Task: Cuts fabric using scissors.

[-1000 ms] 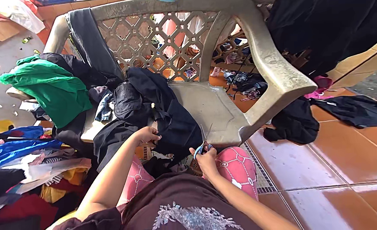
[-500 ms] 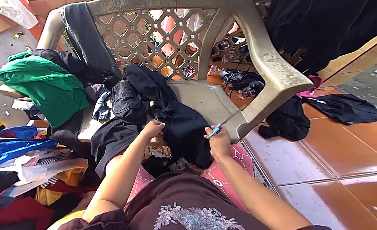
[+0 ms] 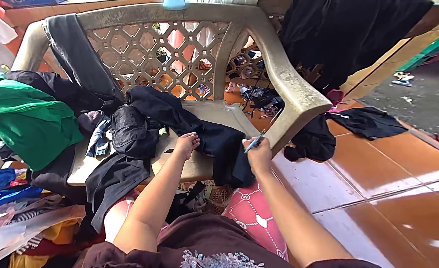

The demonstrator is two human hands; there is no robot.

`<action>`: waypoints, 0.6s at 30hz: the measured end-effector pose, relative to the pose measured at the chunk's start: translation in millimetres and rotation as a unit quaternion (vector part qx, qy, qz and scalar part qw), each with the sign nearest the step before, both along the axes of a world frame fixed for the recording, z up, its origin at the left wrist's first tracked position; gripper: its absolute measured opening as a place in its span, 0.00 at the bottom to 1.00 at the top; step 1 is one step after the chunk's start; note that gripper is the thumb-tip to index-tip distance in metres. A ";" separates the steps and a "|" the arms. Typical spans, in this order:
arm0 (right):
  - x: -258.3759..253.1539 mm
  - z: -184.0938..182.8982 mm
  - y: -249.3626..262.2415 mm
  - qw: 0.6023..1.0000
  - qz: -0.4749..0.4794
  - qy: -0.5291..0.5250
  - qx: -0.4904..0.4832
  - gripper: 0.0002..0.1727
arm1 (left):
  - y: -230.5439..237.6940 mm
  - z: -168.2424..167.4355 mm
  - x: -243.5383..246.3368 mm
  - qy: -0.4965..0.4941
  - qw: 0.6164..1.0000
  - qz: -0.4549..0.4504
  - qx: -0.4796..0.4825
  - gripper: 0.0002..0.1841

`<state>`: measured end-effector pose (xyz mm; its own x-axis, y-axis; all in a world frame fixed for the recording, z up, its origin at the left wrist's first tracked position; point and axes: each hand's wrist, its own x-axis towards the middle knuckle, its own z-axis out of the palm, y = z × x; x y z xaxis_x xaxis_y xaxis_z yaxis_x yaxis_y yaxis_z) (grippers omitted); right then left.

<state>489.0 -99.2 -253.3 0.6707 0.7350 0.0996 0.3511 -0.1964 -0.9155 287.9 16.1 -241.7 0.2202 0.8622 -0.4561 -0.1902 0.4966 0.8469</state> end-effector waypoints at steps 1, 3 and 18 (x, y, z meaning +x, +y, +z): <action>-10.2 -4.6 -3.8 0.999 0.026 0.013 0.020 0.27 | 4.0 -0.8 4.5 -0.003 1.000 0.006 -0.006 0.18; -25.4 -14.2 -7.9 0.997 0.073 0.028 0.021 0.27 | 12.8 -1.3 14.2 -0.014 1.000 0.015 -0.013 0.19; -24.7 -54.9 -25.8 0.965 0.132 0.172 0.145 0.18 | 37.8 -8.4 47.8 0.028 0.991 0.049 -0.118 0.12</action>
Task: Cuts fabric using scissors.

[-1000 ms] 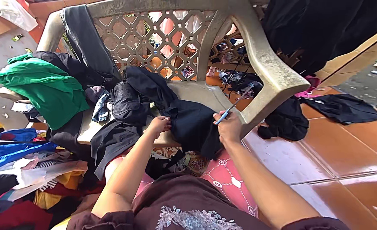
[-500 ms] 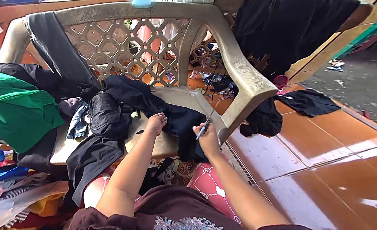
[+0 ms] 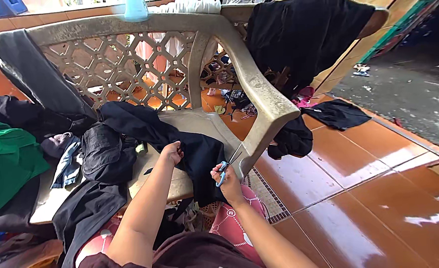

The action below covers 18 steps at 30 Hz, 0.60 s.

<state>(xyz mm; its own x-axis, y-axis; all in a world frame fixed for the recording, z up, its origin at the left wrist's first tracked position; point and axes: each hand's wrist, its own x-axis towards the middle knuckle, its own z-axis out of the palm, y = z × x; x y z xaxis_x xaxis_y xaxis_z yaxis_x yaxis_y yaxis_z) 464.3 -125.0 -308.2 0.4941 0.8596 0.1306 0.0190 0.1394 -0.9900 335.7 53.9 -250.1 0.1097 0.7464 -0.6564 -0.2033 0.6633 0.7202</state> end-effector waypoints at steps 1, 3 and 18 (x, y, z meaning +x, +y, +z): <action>-0.3 2.9 -1.7 1.000 -0.002 0.008 0.005 0.17 | 0.3 0.1 -1.9 -0.013 1.000 0.009 -0.004 0.08; -1.6 12.2 -8.2 1.000 -0.003 0.000 -0.011 0.17 | -2.7 3.1 -10.0 -0.060 0.998 0.025 -0.020 0.07; -41.6 53.7 -25.5 0.862 0.384 0.019 -0.329 0.17 | -70.8 1.0 -104.8 -0.055 0.984 -0.094 0.143 0.25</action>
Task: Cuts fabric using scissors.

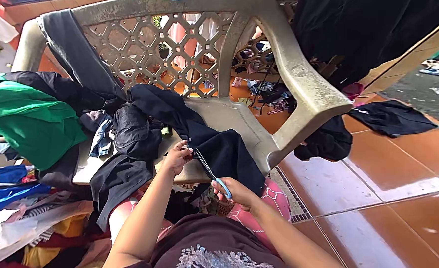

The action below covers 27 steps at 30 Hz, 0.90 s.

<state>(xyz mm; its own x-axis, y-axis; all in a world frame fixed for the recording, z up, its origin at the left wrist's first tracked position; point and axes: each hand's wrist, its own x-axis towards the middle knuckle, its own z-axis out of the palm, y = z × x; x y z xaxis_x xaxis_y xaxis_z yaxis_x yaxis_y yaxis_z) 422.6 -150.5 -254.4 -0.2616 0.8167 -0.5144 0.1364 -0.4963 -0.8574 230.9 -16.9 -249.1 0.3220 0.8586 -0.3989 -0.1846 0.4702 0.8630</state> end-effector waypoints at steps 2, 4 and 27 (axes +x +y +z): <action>-6.8 1.4 6.0 1.000 -0.004 0.017 -0.025 0.19 | -6.5 4.1 -5.9 -0.003 1.000 0.008 0.010 0.25; -12.4 1.4 9.7 0.998 -0.010 0.036 -0.041 0.21 | -10.3 4.6 -10.8 -0.013 1.000 0.011 0.015 0.24; -36.5 8.0 23.4 0.996 -0.073 0.049 -0.025 0.17 | -26.1 2.4 -7.8 0.004 1.000 0.021 0.012 0.25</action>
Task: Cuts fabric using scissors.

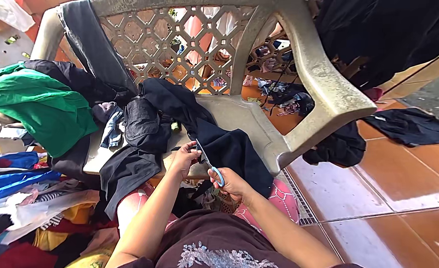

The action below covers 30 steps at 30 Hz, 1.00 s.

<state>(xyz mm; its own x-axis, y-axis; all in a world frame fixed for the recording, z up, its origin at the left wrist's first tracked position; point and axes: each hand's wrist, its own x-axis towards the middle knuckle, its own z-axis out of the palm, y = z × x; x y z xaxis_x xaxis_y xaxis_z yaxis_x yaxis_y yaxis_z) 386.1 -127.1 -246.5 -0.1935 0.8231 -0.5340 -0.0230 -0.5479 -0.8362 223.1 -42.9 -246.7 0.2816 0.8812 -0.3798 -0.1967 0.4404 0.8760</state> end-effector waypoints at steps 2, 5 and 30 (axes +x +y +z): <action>3.5 1.7 -0.9 1.000 -0.022 -0.002 0.016 0.15 | 4.4 5.3 -2.1 0.017 1.000 -0.006 0.007 0.24; 19.5 4.3 -1.1 0.992 -0.098 -0.028 0.073 0.13 | 23.7 31.9 -8.6 0.058 0.997 -0.005 0.055 0.21; 55.8 -1.4 -59.6 0.974 -0.157 -0.077 0.146 0.15 | 32.5 8.7 44.7 0.231 0.952 -0.202 0.002 0.19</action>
